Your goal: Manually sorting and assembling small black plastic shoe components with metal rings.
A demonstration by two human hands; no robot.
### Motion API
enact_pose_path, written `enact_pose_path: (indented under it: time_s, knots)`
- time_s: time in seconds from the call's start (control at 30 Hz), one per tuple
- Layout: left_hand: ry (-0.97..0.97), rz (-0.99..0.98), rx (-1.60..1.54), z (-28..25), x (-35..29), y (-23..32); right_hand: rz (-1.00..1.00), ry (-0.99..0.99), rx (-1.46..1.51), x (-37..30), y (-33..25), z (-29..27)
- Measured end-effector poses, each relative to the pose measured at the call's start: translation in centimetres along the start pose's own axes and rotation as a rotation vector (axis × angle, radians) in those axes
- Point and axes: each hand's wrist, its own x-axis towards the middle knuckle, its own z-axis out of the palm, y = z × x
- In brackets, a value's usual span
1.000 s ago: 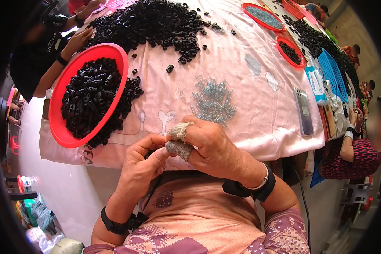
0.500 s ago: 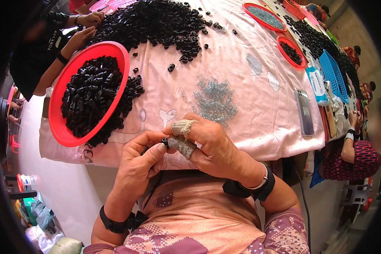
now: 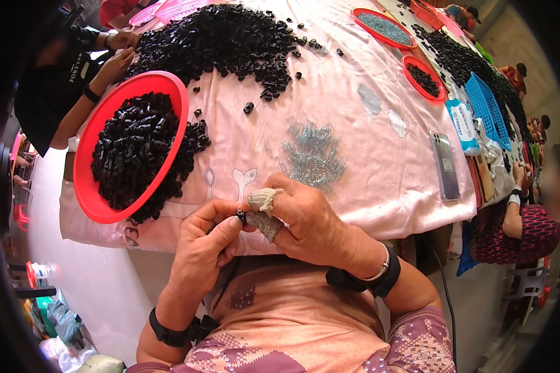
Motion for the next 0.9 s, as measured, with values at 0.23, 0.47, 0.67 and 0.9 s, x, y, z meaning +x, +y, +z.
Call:
enact_pose_path:
  time_s: [0.23,0.47,0.67,0.9]
  knots:
    - [-0.004,0.008,-0.031,0.00,0.01,-0.13,0.024,0.001,0.024,-0.11,-0.02,0.13]
    - [-0.010,0.005,-0.049,-0.13,0.28,-0.20,0.007,0.022,0.046,0.10,0.43,0.11]
    - [-0.026,0.003,-0.063,-0.25,0.15,-0.03,-0.018,0.032,0.045,0.08,0.37,0.45]
    - [-0.027,0.007,-0.086,-0.40,0.13,-0.17,-0.040,-0.007,-0.004,-0.09,0.35,0.17]
